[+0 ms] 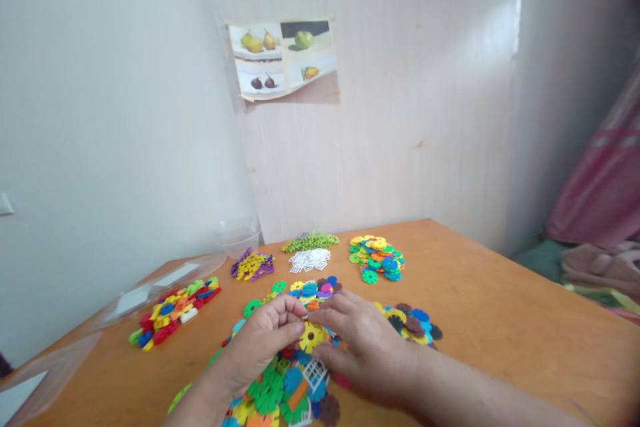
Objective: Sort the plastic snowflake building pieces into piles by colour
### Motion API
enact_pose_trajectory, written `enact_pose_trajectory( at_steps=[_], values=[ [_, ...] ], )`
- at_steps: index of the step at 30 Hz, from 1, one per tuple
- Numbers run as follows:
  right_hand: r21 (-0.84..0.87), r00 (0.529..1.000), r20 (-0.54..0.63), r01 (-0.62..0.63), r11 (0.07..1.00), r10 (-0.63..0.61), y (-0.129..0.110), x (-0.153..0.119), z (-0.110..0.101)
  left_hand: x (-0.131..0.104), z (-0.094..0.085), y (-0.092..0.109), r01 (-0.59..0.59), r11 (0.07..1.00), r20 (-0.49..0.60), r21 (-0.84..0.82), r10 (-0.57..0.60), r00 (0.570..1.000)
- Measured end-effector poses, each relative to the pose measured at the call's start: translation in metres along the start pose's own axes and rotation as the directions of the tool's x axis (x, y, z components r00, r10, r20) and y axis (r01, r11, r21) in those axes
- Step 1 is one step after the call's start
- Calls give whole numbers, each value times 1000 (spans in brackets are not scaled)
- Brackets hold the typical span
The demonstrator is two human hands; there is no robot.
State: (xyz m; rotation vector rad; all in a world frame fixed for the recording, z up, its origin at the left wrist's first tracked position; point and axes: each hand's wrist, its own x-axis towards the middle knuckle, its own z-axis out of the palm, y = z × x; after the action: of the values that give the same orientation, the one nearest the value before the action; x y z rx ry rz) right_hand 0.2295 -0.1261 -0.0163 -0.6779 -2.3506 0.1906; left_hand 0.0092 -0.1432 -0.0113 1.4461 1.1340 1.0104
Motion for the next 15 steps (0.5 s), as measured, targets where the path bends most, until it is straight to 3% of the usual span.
enact_pose_trajectory(
  at_steps=[10,15],
  values=[
    [-36,999,27,29,999,-28,-1,0,-1,-1,-1,-1,0,1000,25,-23,1,1000],
    [-62,999,-45,-19,998,16,15,3,-1,-2,0,3,-1,1000,-33,-29,0,999]
  ],
)
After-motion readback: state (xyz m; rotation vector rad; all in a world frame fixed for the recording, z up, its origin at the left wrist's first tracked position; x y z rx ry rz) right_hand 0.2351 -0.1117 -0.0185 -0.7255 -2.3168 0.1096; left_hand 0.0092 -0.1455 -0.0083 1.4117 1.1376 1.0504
